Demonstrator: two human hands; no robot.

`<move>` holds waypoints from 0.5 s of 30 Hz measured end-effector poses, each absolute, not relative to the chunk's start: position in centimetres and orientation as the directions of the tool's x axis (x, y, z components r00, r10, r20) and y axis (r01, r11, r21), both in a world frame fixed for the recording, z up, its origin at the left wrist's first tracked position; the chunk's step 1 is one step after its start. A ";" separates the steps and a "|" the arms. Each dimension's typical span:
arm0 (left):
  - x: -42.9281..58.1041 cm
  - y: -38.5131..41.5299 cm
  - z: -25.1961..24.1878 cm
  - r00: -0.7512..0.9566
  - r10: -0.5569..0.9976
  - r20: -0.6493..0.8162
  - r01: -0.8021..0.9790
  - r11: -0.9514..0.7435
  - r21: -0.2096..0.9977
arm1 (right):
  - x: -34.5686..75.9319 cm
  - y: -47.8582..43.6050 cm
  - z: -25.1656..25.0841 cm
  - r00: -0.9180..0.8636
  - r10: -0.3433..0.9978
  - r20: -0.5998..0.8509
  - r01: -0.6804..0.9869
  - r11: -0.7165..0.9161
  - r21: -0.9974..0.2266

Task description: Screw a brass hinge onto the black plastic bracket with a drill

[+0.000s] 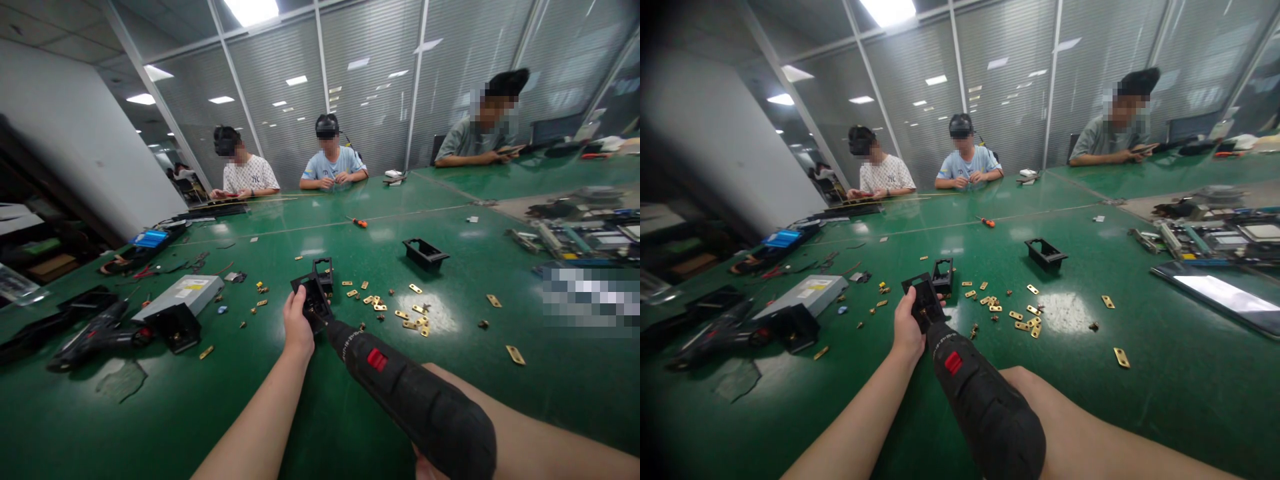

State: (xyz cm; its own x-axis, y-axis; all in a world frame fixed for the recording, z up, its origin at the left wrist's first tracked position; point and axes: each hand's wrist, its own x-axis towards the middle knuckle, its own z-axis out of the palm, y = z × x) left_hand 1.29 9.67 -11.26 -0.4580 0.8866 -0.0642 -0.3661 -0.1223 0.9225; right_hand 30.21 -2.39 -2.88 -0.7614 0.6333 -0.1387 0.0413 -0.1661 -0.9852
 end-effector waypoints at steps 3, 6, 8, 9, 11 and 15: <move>1.3 9.6 -11.2 -0.465 0.882 -0.074 -0.377 -0.121 0.918 | 30.2 -2.4 -2.8 -0.761 0.634 -0.142 0.047 -0.164 -0.985; 1.3 9.6 -11.3 -0.465 0.882 -0.080 -0.381 -0.118 0.917 | 30.3 -2.2 -3.1 -0.764 0.627 -0.150 0.056 -0.167 -0.984; 1.3 9.5 -11.3 -0.460 0.884 -0.083 -0.382 -0.112 0.917 | 30.4 -2.0 -3.6 -0.770 0.619 -0.155 0.060 -0.172 -0.983; 1.2 9.5 -11.3 -0.458 0.885 -0.083 -0.380 -0.110 0.919 | 30.4 -1.9 -4.0 -0.774 0.614 -0.157 0.061 -0.175 -0.983; 1.2 9.6 -11.3 -0.454 0.887 -0.080 -0.372 -0.108 0.922 | 30.3 -1.6 -4.9 -0.782 0.603 -0.158 0.058 -0.181 -0.982; 1.1 9.7 -11.4 -0.451 0.889 -0.076 -0.363 -0.104 0.926 | 29.4 -1.2 -6.2 -0.807 0.572 -0.149 0.029 -0.213 -0.977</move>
State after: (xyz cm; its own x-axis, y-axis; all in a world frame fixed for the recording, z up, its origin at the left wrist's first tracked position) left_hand 1.10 9.72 -11.40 -0.4506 0.8894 -0.0764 -0.3627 -0.1042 0.9261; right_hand 29.44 -1.23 -6.15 -0.8068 0.5718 -0.1489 0.0290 -0.2134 -0.9765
